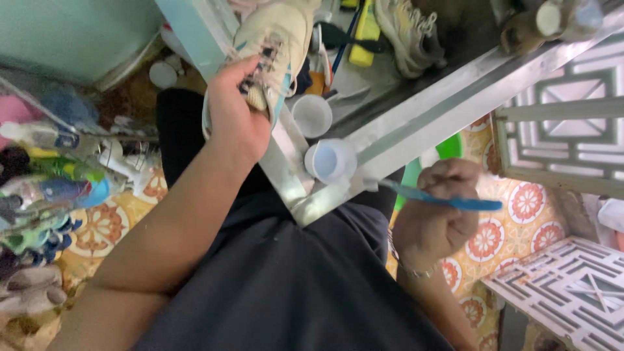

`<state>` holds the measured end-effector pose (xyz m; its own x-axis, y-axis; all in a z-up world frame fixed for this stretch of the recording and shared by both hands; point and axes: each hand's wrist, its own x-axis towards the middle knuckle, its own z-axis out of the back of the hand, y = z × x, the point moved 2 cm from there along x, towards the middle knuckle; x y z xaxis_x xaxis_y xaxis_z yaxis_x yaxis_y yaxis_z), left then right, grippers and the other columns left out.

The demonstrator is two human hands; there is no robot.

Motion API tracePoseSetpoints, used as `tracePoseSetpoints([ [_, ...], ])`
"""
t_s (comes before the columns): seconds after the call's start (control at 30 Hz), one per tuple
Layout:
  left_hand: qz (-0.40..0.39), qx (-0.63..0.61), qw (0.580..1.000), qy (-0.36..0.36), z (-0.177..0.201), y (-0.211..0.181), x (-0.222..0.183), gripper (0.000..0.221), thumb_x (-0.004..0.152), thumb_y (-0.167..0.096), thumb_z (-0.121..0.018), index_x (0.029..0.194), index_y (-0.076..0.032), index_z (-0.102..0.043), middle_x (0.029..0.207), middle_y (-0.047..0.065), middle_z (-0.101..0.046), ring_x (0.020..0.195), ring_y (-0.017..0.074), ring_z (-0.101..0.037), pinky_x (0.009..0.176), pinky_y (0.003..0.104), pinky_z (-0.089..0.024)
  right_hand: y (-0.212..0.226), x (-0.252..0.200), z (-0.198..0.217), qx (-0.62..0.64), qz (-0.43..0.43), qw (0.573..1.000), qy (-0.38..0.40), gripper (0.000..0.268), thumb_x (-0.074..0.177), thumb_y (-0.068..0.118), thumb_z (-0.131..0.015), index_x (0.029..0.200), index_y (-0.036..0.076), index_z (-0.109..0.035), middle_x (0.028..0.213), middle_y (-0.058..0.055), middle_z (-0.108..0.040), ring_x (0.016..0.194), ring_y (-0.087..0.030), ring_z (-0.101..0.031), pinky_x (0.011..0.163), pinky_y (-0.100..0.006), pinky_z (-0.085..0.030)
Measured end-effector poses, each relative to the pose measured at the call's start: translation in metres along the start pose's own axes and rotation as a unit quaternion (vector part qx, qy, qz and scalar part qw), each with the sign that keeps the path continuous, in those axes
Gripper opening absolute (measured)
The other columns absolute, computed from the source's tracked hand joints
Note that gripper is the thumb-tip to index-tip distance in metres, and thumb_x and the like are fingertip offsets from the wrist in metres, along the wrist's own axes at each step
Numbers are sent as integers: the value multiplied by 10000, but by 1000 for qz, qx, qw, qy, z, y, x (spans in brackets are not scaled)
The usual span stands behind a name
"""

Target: The recorder is cleaning and scrubbing white sneakers using brushes and cleaning solution in a workshop sink and at a bench.

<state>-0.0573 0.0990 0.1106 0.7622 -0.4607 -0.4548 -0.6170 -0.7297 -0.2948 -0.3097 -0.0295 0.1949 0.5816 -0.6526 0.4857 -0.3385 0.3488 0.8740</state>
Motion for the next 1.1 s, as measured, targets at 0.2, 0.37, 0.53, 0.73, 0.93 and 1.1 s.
tracePoseSetpoints([
  [0.2, -4, -9, 998, 55, 9, 3, -1, 438, 950, -24, -602, 1374, 59, -527, 1329, 171, -626, 1222, 312, -633, 1113, 443, -505, -27, -16, -7, 43, -109, 992, -49, 57, 1103, 67, -598, 1071, 21, -587, 1048, -82, -569, 850, -150, -562, 731, -259, -495],
  [0.37, 0, 22, 999, 40, -1, 1, -3, 472, 920, -23, -589, 1382, 37, -517, 1345, 157, -632, 1245, 293, -639, 1120, 429, -515, -19, -5, -20, -282, -11, 928, 244, 147, 899, -30, -726, 1023, 35, -681, 1099, -143, -714, 1018, -254, -721, 884, -341, -578],
  [0.53, 19, 17, 999, 31, 5, 3, -8, 468, 944, -25, -579, 1395, 73, -504, 1355, 192, -624, 1254, 316, -633, 1119, 441, -518, -10, -6, -23, -249, -60, 922, 291, 133, 925, 10, -752, 1036, 34, -682, 1087, -134, -729, 1014, -250, -740, 880, -329, -586],
  [0.73, -1, 27, 998, 63, -7, -1, -5, 482, 934, -26, -566, 1403, 53, -487, 1366, 198, -620, 1269, 319, -635, 1125, 437, -524, -23, 2, -21, -191, -126, 955, 191, 105, 939, -8, -754, 1010, 16, -682, 1028, -110, -741, 898, -183, -719, 790, -283, -564],
  [0.93, 7, 24, 999, 48, 6, -3, -5, 445, 925, -16, -598, 1356, 68, -526, 1313, 197, -642, 1226, 322, -646, 1117, 449, -524, -20, 0, -25, -204, -148, 944, 213, 108, 922, -2, -762, 1008, 20, -700, 1038, -102, -752, 880, -172, -738, 767, -271, -587],
  [1.1, 50, 38, 997, 44, 15, -11, 3, 381, 905, 16, -641, 1280, 53, -587, 1244, 164, -667, 1174, 301, -660, 1143, 446, -512, -18, -5, -17, -215, -79, 951, 210, 132, 940, 2, -772, 1042, 30, -692, 1049, -103, -734, 981, -232, -732, 892, -323, -590],
])
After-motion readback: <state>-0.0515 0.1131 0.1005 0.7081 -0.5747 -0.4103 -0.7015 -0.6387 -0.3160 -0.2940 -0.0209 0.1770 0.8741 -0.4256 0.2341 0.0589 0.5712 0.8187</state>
